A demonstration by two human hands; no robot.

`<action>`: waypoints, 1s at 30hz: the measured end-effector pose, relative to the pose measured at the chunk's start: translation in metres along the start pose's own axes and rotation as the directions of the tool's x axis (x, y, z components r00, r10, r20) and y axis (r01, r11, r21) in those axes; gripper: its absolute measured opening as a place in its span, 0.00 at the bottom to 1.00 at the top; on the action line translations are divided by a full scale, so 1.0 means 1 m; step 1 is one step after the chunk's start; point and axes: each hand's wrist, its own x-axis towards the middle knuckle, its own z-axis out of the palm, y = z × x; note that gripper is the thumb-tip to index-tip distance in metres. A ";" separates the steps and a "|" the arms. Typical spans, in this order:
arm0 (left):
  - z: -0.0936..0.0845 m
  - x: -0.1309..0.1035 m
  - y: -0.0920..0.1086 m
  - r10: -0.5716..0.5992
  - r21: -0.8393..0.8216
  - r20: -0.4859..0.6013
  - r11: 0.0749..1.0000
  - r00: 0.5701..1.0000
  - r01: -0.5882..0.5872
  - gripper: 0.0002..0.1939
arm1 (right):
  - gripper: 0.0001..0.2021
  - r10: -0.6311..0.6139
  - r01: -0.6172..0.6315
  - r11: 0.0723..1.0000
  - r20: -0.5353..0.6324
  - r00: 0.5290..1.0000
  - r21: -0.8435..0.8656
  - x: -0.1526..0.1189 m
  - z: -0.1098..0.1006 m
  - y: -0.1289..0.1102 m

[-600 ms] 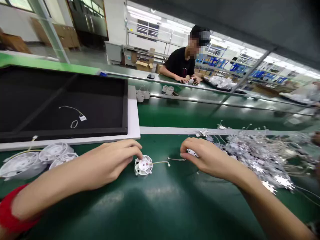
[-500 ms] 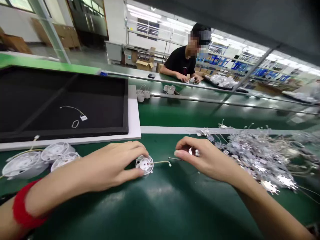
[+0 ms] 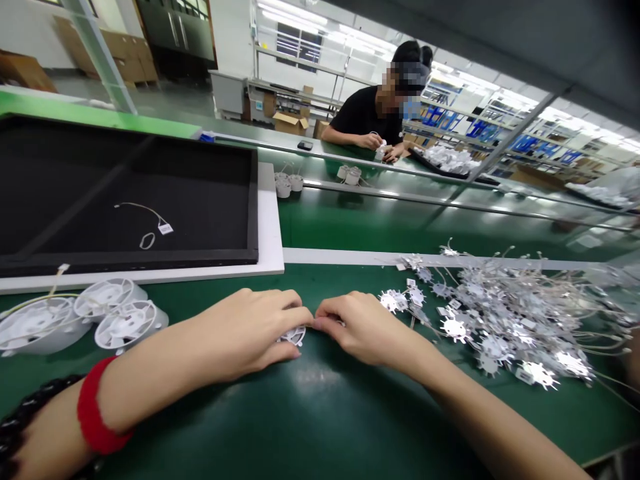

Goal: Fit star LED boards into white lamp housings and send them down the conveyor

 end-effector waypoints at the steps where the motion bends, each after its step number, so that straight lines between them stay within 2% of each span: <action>1: 0.001 0.000 -0.001 0.016 0.007 -0.005 1.000 1.000 -0.015 0.16 | 0.12 -0.006 0.006 1.000 0.007 1.000 -0.017 0.001 0.001 0.001; 5: 0.005 0.000 -0.005 0.089 0.059 -0.047 0.995 0.995 -0.086 0.13 | 0.09 -0.019 0.020 0.994 0.010 1.000 -0.111 -0.005 -0.012 0.014; 9: 0.006 -0.001 -0.006 0.127 0.078 -0.047 0.989 0.991 -0.123 0.10 | 0.13 0.086 -0.091 0.961 -0.028 0.996 -0.263 -0.019 -0.030 0.034; 12: 0.006 -0.002 -0.005 0.117 0.092 -0.030 0.989 0.993 -0.114 0.09 | 0.05 0.113 -0.105 0.944 0.006 0.994 -0.313 -0.024 -0.027 0.041; 14: 0.006 -0.002 -0.005 0.111 0.112 -0.024 0.988 0.993 -0.108 0.10 | 0.04 0.108 -0.099 0.941 0.011 0.994 -0.323 -0.022 -0.019 0.040; 18: 0.004 -0.004 -0.009 0.129 0.114 -0.110 0.987 0.985 -0.116 0.09 | 0.09 0.067 -0.058 0.951 0.019 0.998 -0.303 -0.015 -0.009 0.033; 23: -0.007 -0.006 -0.014 0.136 0.043 -0.273 0.991 0.952 -0.129 0.12 | 0.07 0.064 -0.067 0.977 -0.020 0.998 -0.205 -0.010 -0.013 0.030; 27: -0.014 -0.007 -0.015 0.059 -0.006 -0.268 0.998 0.962 -0.063 0.12 | 0.03 0.059 -0.056 0.989 0.016 0.998 -0.135 -0.005 -0.008 0.031; 30: -0.017 -0.007 -0.014 -0.001 -0.044 -0.252 0.999 0.968 -0.011 0.12 | 0.07 0.040 -0.039 0.996 0.023 0.999 -0.081 -0.003 -0.006 0.034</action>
